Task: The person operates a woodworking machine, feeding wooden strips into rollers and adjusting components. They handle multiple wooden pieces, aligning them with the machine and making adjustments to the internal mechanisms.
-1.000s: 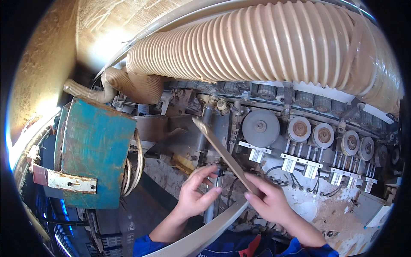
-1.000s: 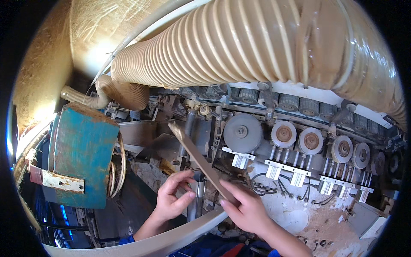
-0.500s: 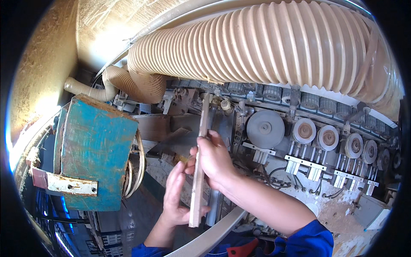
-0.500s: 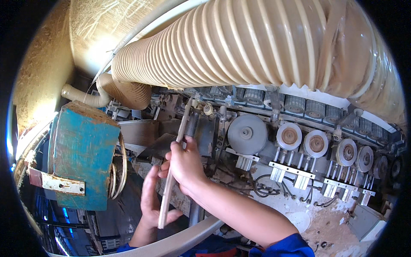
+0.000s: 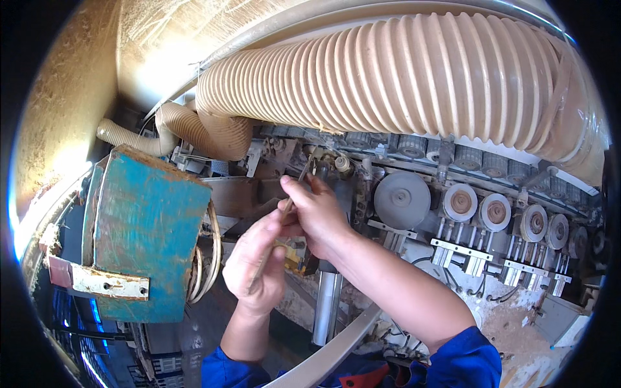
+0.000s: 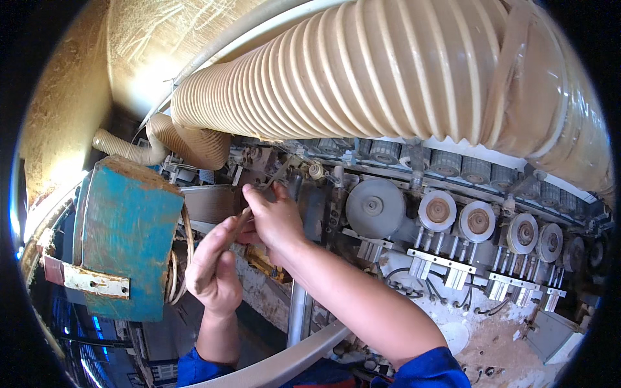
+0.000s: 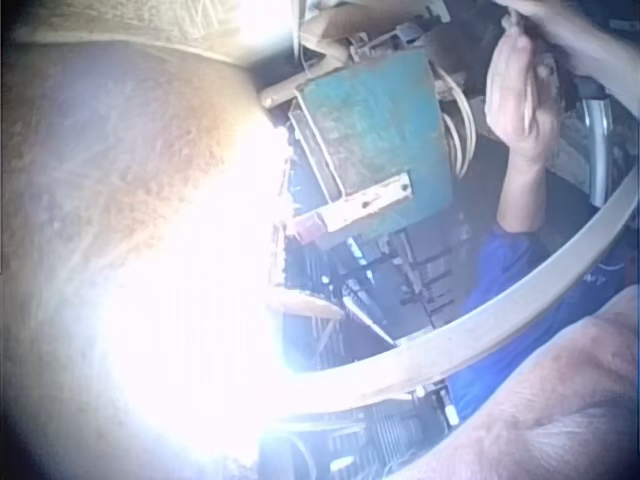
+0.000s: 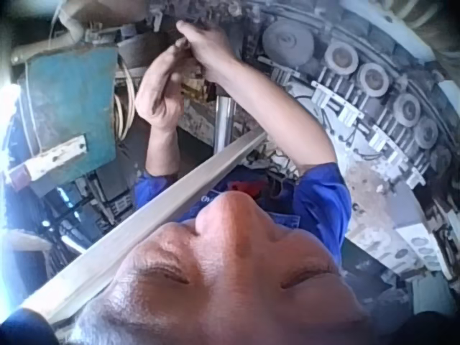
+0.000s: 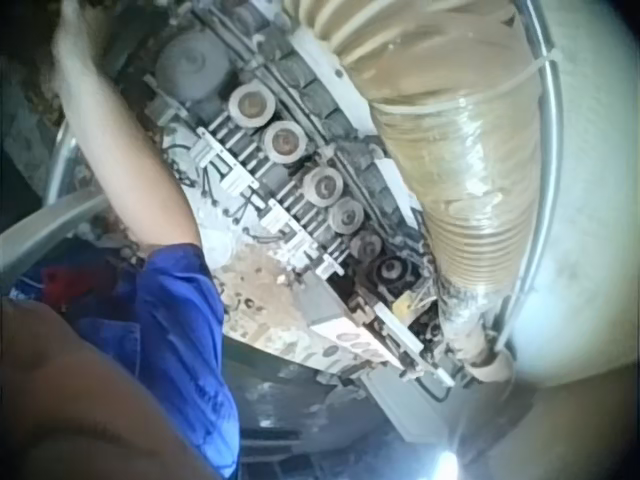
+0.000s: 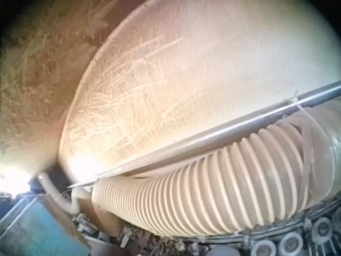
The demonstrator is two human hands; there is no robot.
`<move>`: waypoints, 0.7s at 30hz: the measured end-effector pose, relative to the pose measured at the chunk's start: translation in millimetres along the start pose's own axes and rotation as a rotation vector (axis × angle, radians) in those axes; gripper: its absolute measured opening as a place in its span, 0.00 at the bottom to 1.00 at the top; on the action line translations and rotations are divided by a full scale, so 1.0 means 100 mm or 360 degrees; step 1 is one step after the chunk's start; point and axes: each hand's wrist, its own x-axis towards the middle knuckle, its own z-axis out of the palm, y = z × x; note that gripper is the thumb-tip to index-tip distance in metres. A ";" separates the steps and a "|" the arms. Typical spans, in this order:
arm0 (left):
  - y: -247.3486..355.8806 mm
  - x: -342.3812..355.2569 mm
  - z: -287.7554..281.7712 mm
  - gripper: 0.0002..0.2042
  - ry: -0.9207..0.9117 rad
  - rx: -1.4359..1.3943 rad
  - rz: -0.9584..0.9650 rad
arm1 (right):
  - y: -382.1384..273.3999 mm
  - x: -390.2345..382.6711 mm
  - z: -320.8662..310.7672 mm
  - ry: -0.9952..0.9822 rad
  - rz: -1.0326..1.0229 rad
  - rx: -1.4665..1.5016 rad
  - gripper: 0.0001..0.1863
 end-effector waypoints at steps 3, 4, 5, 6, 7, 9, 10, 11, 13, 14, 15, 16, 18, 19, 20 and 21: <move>-0.01 0.10 0.02 0.13 -0.0152 0.0117 0.0102 | 0.06 0.04 -0.09 0.0017 -0.0108 0.0150 0.13; 0.00 0.14 0.04 0.13 -0.0193 0.0153 0.0132 | 0.07 0.09 -0.14 0.0003 -0.0122 0.0162 0.14; 0.01 0.19 0.05 0.14 -0.0252 0.0227 0.0156 | 0.07 0.14 -0.16 -0.0018 -0.0135 0.0176 0.16; 0.05 0.25 0.08 0.15 -0.0313 0.0275 0.0187 | 0.06 0.17 -0.19 -0.0039 -0.0148 0.0189 0.17; 0.07 0.29 0.11 0.16 -0.0386 0.0288 0.0210 | 0.04 0.14 -0.25 -0.0005 -0.0131 0.0207 0.10; 0.10 0.34 0.15 0.19 -0.0516 0.0323 0.0260 | 0.01 0.14 -0.35 0.0062 -0.0124 0.0112 0.12; 0.11 0.36 0.20 0.19 -0.0584 0.0374 0.0326 | -0.03 0.11 -0.40 0.0072 -0.0105 0.0023 0.13; 0.15 0.40 0.24 0.18 -0.0629 0.0419 0.0316 | -0.10 0.05 -0.39 0.0112 -0.0024 0.0188 0.13; 0.17 0.46 0.33 0.18 -0.0684 0.0481 0.0339 | -0.12 0.12 -0.50 0.0055 0.0018 0.0247 0.14; 0.15 0.49 0.37 0.19 -0.0704 0.0496 0.0360 | -0.16 0.16 -0.55 0.0042 0.0055 0.0274 0.14; 0.14 0.52 0.41 0.19 -0.0723 0.0512 0.0380 | -0.19 0.18 -0.59 0.0019 0.0082 0.0249 0.15; 0.14 0.53 0.44 0.19 -0.0742 0.0530 0.0397 | -0.21 0.20 -0.62 -0.0004 0.0112 0.0224 0.15; 0.15 0.52 0.49 0.20 -0.0738 0.0584 0.0364 | -0.25 0.27 -0.69 -0.0063 0.0187 0.0187 0.16; 0.12 0.52 0.52 0.20 -0.0712 0.0612 0.0359 | -0.27 0.31 -0.72 -0.0097 0.0229 0.0176 0.15; 0.09 0.53 0.57 0.19 -0.0690 0.0627 0.0367 | -0.30 0.35 -0.74 -0.0121 0.0256 0.0173 0.15; 0.09 0.57 0.61 0.19 -0.0661 0.0602 0.0334 | -0.30 0.38 -0.73 -0.0082 0.0239 0.0202 0.16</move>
